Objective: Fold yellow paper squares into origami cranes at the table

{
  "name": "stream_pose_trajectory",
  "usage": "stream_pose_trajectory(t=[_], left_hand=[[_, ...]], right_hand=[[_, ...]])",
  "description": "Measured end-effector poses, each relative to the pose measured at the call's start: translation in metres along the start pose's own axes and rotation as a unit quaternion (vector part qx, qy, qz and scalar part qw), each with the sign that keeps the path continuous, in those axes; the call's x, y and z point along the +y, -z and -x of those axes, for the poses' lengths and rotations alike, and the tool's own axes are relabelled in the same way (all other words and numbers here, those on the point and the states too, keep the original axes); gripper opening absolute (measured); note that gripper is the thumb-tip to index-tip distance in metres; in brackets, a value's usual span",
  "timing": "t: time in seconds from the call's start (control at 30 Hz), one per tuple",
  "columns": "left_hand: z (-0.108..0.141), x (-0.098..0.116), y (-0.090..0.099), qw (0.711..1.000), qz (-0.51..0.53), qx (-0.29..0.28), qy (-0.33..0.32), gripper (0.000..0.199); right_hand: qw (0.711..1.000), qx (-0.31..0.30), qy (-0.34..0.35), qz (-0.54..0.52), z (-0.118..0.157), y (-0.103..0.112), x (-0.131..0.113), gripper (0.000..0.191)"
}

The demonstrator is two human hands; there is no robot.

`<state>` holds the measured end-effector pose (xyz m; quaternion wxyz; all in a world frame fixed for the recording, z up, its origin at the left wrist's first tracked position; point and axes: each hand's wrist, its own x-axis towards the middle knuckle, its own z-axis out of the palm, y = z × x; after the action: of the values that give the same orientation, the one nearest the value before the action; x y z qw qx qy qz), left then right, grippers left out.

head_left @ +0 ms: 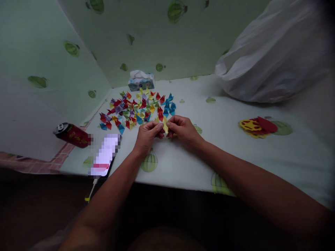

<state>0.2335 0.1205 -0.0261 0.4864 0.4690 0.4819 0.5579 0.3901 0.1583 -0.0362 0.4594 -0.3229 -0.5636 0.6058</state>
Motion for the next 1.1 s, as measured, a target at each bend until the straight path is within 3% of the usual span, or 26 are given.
stream_pose_trajectory(t=[0.2,0.43,0.73,1.1], left_hand=[[0.0005,0.0005,-0.0013,0.999,-0.031,0.014,-0.036,0.029],[-0.0035,-0.0029,-0.001,0.997,0.069,0.009,0.025,0.039],[-0.0029,-0.0018,0.0004,0.999,0.04,0.01,0.027,0.036],[-0.0019,-0.001,0.0012,1.0,0.007,0.007,0.004,0.029]], right_hand=[[1.0,-0.008,0.009,-0.005,-0.0005,0.0001,0.0005,0.023],[1.0,-0.01,0.016,-0.001,0.0,-0.0023,-0.0023,0.022],[0.997,-0.006,0.023,0.069,0.0005,-0.0019,-0.0043,0.021],[0.997,-0.005,0.017,0.073,0.0029,-0.0028,-0.0053,0.023]])
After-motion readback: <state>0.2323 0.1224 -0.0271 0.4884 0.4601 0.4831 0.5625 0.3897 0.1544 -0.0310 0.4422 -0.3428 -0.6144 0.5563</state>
